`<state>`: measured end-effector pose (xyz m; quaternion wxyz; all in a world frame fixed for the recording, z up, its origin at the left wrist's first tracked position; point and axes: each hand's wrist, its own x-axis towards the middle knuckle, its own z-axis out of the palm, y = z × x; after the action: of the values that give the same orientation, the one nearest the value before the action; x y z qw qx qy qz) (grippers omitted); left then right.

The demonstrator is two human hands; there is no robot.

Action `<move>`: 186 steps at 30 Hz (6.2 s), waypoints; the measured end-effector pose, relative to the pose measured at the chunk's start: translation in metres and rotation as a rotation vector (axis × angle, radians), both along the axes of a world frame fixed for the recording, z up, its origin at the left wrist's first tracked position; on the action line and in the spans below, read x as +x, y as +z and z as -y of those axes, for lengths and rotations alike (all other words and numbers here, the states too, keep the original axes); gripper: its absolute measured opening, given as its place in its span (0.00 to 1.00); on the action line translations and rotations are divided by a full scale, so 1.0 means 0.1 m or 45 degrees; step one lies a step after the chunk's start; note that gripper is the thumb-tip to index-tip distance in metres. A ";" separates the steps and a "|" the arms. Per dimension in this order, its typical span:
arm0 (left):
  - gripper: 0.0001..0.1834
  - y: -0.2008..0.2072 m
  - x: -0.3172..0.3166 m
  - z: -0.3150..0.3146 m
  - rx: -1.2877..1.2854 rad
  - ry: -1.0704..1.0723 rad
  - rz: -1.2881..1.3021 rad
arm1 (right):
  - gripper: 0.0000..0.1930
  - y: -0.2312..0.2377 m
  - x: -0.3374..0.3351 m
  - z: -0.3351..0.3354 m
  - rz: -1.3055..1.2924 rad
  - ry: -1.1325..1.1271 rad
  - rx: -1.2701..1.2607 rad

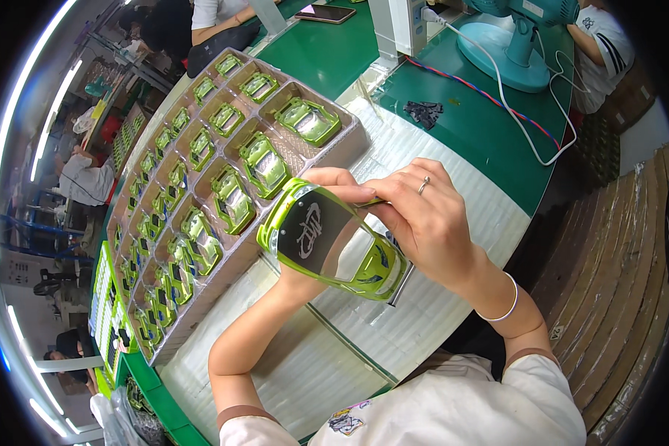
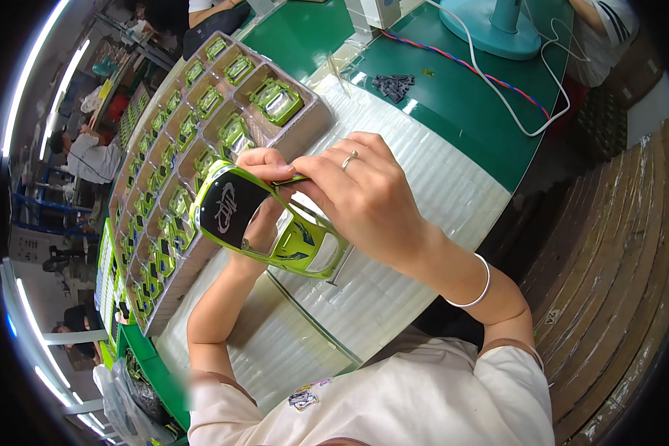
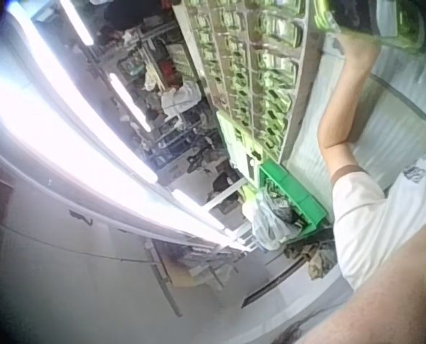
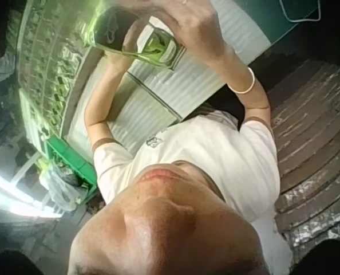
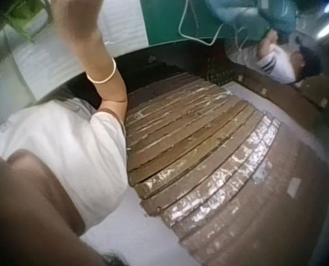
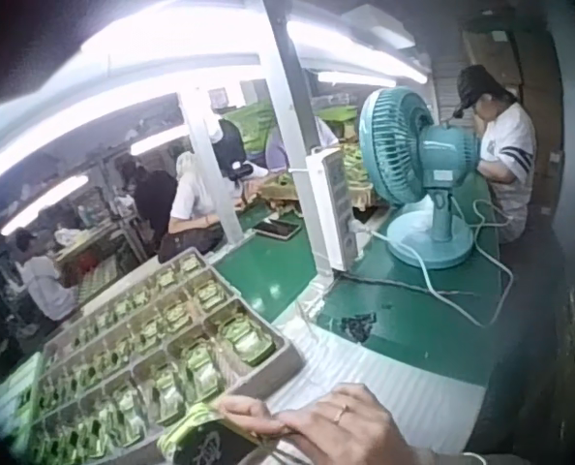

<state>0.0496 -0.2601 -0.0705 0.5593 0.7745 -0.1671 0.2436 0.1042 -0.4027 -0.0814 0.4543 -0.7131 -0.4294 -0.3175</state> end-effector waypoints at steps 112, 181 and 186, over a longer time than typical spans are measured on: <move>0.09 0.51 -0.23 0.03 -0.067 -0.058 -0.232 | 0.32 0.02 0.22 0.01 -0.250 1.143 0.569; 0.16 0.47 -0.19 -0.04 1.111 0.005 0.847 | 0.19 0.02 0.15 0.02 -0.216 0.977 0.488; 0.15 0.47 -0.19 -0.03 1.117 0.001 0.874 | 0.19 0.04 0.14 0.04 -0.217 1.011 0.471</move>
<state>0.0309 -0.2570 -0.0237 0.0979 0.8111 -0.4252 0.3896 0.1187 -0.4068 -0.0778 0.6945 -0.4234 -0.5670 -0.1301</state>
